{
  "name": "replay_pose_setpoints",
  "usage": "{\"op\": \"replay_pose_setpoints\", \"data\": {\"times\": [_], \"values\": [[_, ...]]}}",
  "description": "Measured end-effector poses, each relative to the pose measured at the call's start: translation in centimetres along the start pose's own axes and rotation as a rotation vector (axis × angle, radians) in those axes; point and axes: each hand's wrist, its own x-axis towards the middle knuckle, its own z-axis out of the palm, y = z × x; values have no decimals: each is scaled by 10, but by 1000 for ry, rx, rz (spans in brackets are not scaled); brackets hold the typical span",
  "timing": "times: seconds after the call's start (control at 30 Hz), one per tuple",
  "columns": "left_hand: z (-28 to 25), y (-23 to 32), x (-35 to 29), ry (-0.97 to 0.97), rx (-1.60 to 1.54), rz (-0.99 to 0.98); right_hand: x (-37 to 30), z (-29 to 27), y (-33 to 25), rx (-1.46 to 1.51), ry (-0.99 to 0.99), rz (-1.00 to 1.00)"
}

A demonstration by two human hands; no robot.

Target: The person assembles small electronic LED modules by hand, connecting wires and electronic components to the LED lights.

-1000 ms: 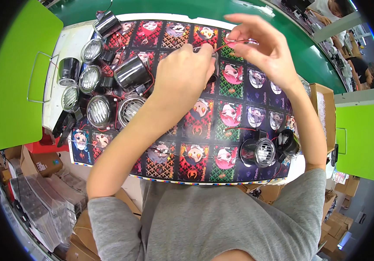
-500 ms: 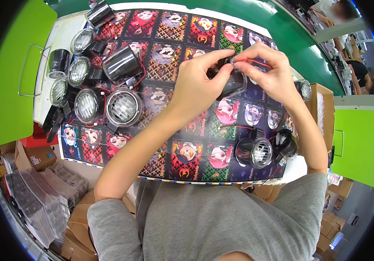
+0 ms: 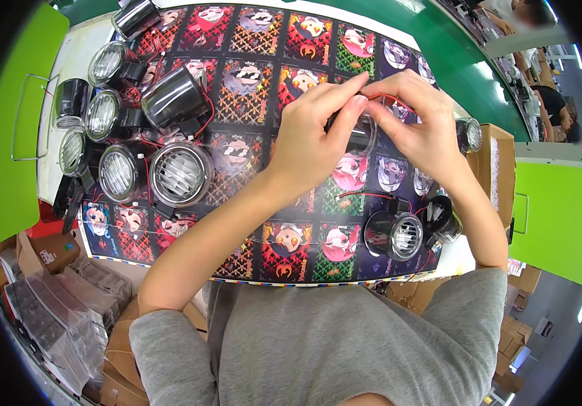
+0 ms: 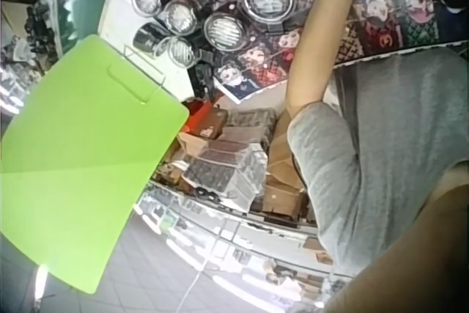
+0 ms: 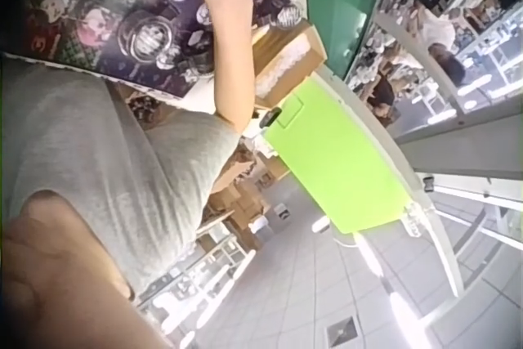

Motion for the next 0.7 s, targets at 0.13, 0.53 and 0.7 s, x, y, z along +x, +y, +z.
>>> {"op": "replay_pose_setpoints", "data": {"times": [0.13, 0.53, 0.7], "values": [[0, -3, -2, 47, 79, 146, 0, 0, -5, -11, -3, -33], [4, 3, -9, 19, 168, 108, -13, 2, -12, 332, -4, 339], [4, 3, -11, 31, 263, 163, -12, 1, -23, 427, 0, 431]]}}
